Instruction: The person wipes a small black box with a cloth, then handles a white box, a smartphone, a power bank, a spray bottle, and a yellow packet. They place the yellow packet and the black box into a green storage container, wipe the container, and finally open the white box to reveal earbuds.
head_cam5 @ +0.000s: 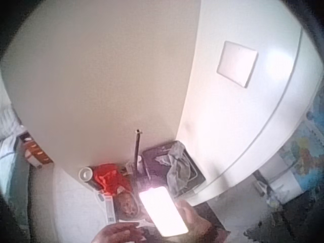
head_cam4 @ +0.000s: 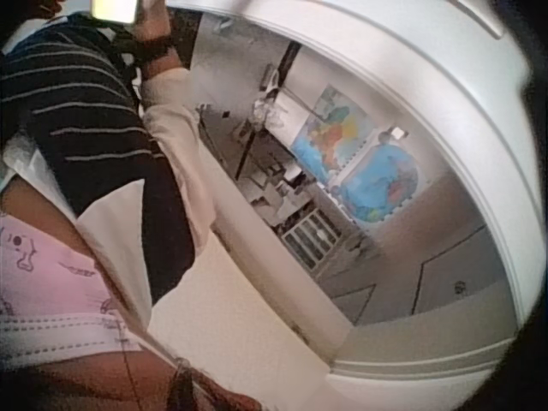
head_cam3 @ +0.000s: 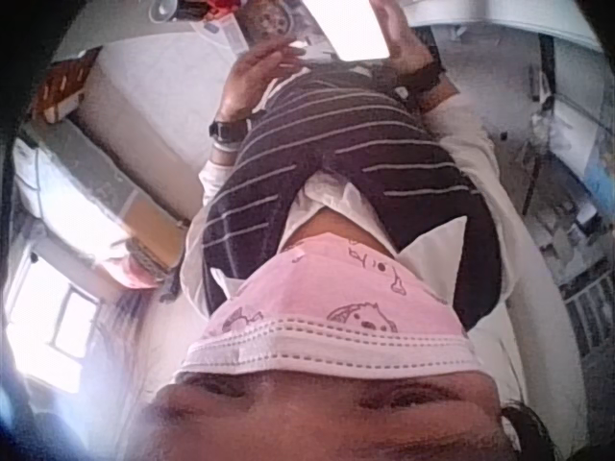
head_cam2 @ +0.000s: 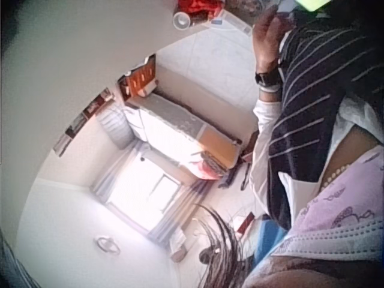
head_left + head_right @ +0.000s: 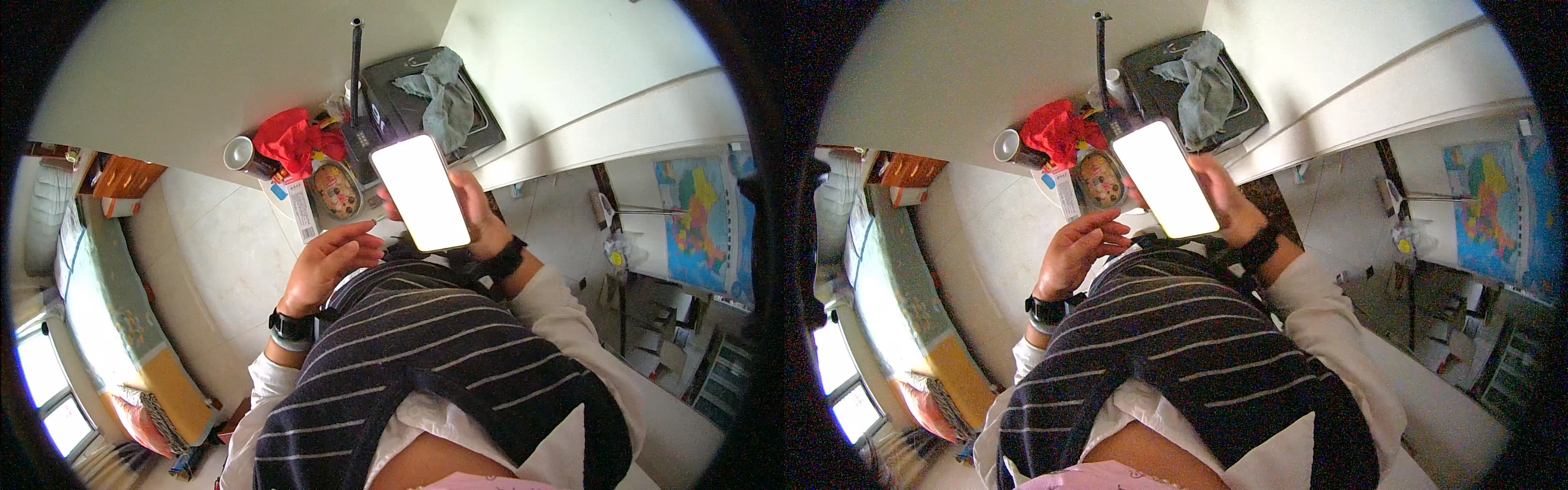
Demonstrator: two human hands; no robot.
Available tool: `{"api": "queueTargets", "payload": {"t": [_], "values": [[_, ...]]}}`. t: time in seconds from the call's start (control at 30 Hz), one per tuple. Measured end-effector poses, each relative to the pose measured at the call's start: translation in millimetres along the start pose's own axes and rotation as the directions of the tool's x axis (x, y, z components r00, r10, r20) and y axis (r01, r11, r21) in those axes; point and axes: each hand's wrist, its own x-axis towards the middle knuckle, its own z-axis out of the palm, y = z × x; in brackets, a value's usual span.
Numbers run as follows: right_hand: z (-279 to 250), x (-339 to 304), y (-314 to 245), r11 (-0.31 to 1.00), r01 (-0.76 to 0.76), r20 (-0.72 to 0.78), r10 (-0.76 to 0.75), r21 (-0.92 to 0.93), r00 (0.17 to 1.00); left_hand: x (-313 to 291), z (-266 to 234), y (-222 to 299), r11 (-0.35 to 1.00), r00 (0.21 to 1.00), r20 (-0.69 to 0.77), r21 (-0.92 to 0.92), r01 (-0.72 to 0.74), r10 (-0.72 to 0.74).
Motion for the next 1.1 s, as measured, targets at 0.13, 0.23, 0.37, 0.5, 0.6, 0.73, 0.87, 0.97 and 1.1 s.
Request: {"api": "queueTargets", "payload": {"t": [0.13,0.23,0.37,0.5,0.6,0.73,0.87,0.97,1.1], "values": [[-70,-75,5,0.815,-0.286,-0.411,0.065,-0.504,0.909,-6,-9,1,1.0,0.999,-0.052,0.017,-0.01,0.011],[-139,-138,40,0.789,-0.486,-0.733,0.069,-0.375,0.676,-6,-19,1,1.0,0.999,-0.045,-0.011,-0.022,0.021],[-199,-212,99,0.756,-0.611,-0.924,0.021,-0.236,0.382,-3,-27,-2,0.999,0.998,-0.055,-0.038,-0.006,0.004],[-217,-244,135,0.725,-0.662,-0.971,-0.037,-0.19,0.238,5,-28,-3,0.998,0.999,-0.036,-0.052,0.034,-0.036],[-217,-248,150,0.721,-0.668,-0.979,-0.076,-0.184,0.187,16,-28,-4,0.997,0.998,-0.005,-0.037,0.061,-0.061],[-214,-248,165,0.72,-0.669,-0.982,-0.105,-0.184,0.157,27,-28,-8,0.994,0.994,0.011,0.004,0.111,-0.111],[-212,-249,176,0.725,-0.664,-0.983,-0.123,-0.181,0.135,34,-30,-10,0.989,0.988,0.043,0.031,0.147,-0.148],[-209,-251,184,0.735,-0.657,-0.985,-0.129,-0.171,0.112,40,-32,-10,0.982,0.981,0.055,0.034,0.185,-0.186],[-206,-254,195,0.751,-0.642,-0.988,-0.133,-0.153,0.079,47,-33,-10,0.978,0.975,0.09,0.055,0.199,-0.204]]}}
